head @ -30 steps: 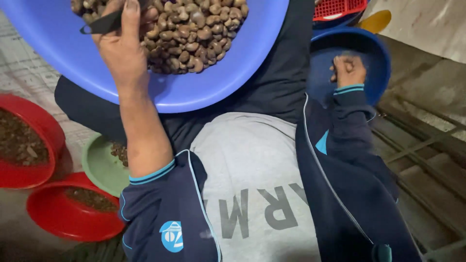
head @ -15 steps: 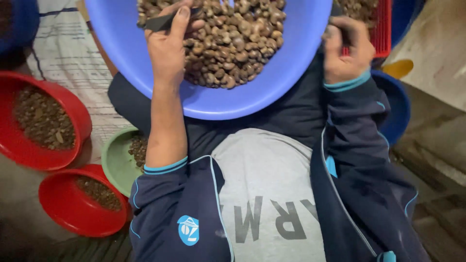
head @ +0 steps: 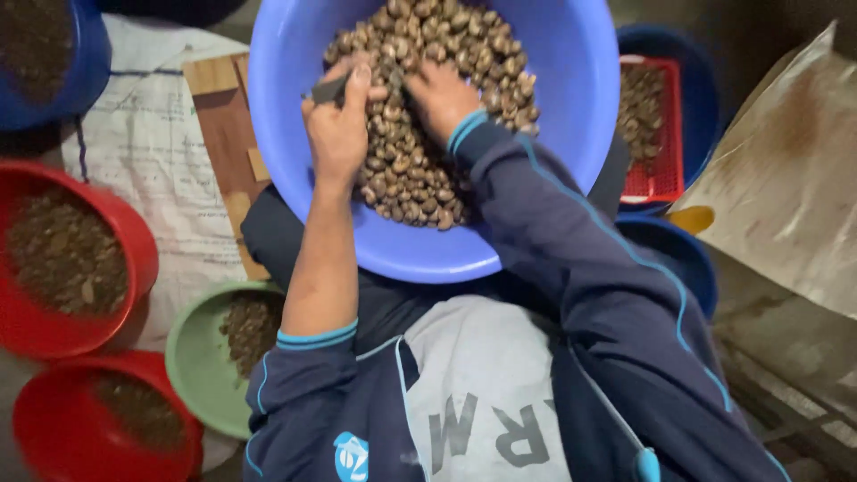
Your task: Manually peeling or cleaning cashew nuts one by one using a small scraping tool while sitting on the floor.
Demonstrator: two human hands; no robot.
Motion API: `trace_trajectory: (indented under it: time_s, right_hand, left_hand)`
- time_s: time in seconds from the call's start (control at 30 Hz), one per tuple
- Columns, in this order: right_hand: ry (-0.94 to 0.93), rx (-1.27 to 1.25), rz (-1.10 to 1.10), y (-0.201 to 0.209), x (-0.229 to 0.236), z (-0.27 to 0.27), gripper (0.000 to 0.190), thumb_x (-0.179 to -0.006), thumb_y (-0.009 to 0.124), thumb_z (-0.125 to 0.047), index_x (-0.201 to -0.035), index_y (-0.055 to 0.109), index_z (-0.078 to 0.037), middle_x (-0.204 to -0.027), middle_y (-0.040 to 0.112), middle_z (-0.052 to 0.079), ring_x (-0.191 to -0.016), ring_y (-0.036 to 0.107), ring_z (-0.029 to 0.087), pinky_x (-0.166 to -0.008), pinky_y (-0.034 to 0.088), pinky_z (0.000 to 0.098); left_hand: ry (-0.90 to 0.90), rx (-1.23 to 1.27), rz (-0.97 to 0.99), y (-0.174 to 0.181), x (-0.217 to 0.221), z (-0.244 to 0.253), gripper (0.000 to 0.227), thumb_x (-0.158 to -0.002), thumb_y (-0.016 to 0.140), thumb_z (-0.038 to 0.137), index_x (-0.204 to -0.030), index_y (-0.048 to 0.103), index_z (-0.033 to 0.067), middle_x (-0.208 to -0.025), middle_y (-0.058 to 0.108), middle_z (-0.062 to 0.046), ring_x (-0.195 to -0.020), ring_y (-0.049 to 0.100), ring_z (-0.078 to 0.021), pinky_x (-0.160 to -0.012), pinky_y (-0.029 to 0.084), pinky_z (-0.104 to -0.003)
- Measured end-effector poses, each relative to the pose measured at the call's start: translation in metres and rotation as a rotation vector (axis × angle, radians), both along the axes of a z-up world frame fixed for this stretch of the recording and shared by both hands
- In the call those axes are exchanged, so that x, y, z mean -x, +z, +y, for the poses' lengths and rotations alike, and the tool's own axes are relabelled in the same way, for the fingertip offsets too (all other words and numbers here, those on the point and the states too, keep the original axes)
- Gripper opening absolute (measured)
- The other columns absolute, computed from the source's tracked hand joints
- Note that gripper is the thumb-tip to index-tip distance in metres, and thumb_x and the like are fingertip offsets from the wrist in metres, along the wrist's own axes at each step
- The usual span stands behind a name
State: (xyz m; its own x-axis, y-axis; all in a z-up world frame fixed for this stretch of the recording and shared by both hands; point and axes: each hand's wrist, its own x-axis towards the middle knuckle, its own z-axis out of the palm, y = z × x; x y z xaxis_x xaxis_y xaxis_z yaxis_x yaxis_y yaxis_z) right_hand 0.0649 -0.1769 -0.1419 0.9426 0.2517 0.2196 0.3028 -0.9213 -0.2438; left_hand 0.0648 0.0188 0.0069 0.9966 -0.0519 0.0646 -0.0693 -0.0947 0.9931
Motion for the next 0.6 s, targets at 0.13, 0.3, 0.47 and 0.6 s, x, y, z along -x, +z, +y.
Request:
trace_trajectory:
  time_s: [0.13,0.3,0.47,0.6]
  right_hand:
    - [0.039,-0.083,-0.138,0.024,0.019,0.004,0.032,-0.09,0.071,-0.019,-0.118,0.061,-0.009,-0.101,0.058,0.01,-0.089,0.058,0.031,-0.068,0.053,0.0412]
    - [-0.196,-1.025,0.486,0.014,0.023,-0.011,0.028,-0.103,0.067,-0.03,-0.121,0.066,-0.009,-0.098,0.076,0.014,-0.083,0.074,0.027,-0.066,0.066,0.041]
    - [-0.192,-1.713,0.666,0.037,0.033,-0.01,0.038,-0.098,0.073,-0.012,-0.131,0.058,-0.003,-0.086,0.073,0.013,-0.068,0.075,0.018,-0.062,0.07,0.0355]
    - [-0.23,-1.867,0.653,0.052,0.035,-0.006,0.039,-0.095,0.076,-0.011,-0.128,0.057,-0.002,-0.086,0.07,0.014,-0.067,0.074,0.02,-0.064,0.07,0.0401]
  left_hand:
    - [-0.042,-0.152,0.069,0.012,0.001,-0.008,0.027,-0.1,0.064,0.021,-0.118,0.075,0.0031,-0.084,0.079,-0.004,-0.073,0.07,-0.0102,-0.066,0.055,-0.022]
    - [-0.146,-0.141,0.034,0.007,0.006,-0.015,0.026,-0.109,0.059,0.028,-0.122,0.075,0.0109,-0.098,0.078,-0.017,-0.104,0.073,-0.0333,-0.089,0.056,-0.05]
    - [-0.263,-0.041,-0.02,0.008,0.008,-0.02,0.022,-0.108,0.065,0.023,-0.119,0.077,0.0084,-0.113,0.076,-0.02,-0.115,0.069,-0.0345,-0.1,0.052,-0.053]
    - [-0.337,0.043,-0.056,0.01,0.01,-0.023,0.018,-0.106,0.067,0.017,-0.117,0.077,0.0059,-0.117,0.074,-0.022,-0.119,0.067,-0.0386,-0.102,0.051,-0.056]
